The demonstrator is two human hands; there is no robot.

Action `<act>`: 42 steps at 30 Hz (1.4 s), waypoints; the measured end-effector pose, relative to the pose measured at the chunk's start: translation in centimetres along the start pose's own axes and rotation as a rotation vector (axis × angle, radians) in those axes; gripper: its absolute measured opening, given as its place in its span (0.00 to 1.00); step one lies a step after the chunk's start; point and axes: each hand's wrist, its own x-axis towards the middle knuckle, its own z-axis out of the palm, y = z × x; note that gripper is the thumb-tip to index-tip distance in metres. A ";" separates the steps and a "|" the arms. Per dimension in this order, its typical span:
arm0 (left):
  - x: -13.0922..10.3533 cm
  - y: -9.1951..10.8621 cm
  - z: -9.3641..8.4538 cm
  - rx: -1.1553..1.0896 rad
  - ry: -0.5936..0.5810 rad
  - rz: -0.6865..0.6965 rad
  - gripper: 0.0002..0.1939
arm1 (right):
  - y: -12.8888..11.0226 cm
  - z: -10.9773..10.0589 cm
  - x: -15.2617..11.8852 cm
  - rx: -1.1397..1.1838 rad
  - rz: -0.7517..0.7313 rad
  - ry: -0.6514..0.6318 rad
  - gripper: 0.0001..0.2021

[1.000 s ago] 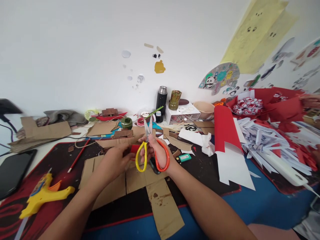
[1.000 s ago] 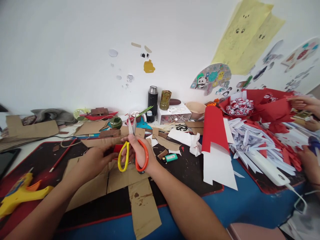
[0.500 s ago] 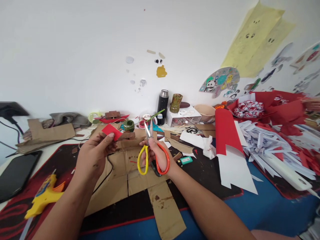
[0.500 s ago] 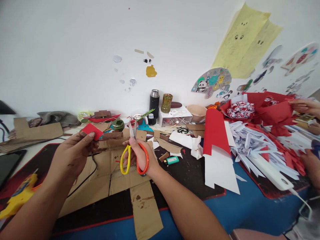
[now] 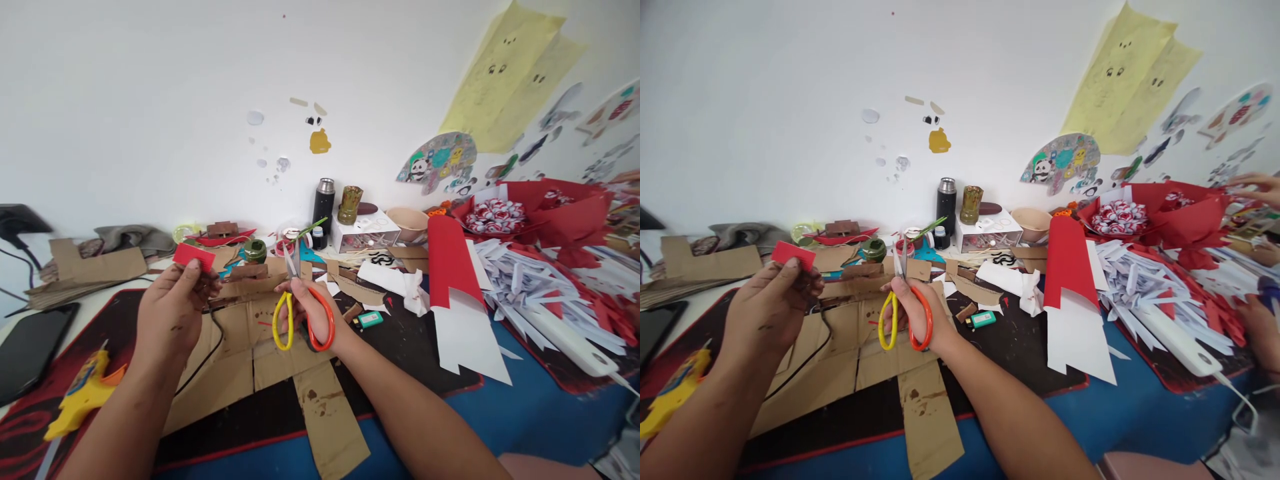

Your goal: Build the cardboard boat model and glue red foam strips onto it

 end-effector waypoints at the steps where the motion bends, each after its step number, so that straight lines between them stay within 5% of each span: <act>1: 0.1 0.0 0.0 -0.010 0.007 0.013 0.25 | 0.0 0.0 0.0 -0.001 -0.002 -0.001 0.39; 29: -0.5 0.5 0.4 0.079 0.002 0.038 0.20 | 0.1 0.5 -0.7 -0.110 -0.013 0.003 0.34; 42: -1.8 -1.1 0.8 0.277 -0.150 -0.016 0.17 | 0.6 0.9 -1.3 -0.313 -0.014 -0.061 0.25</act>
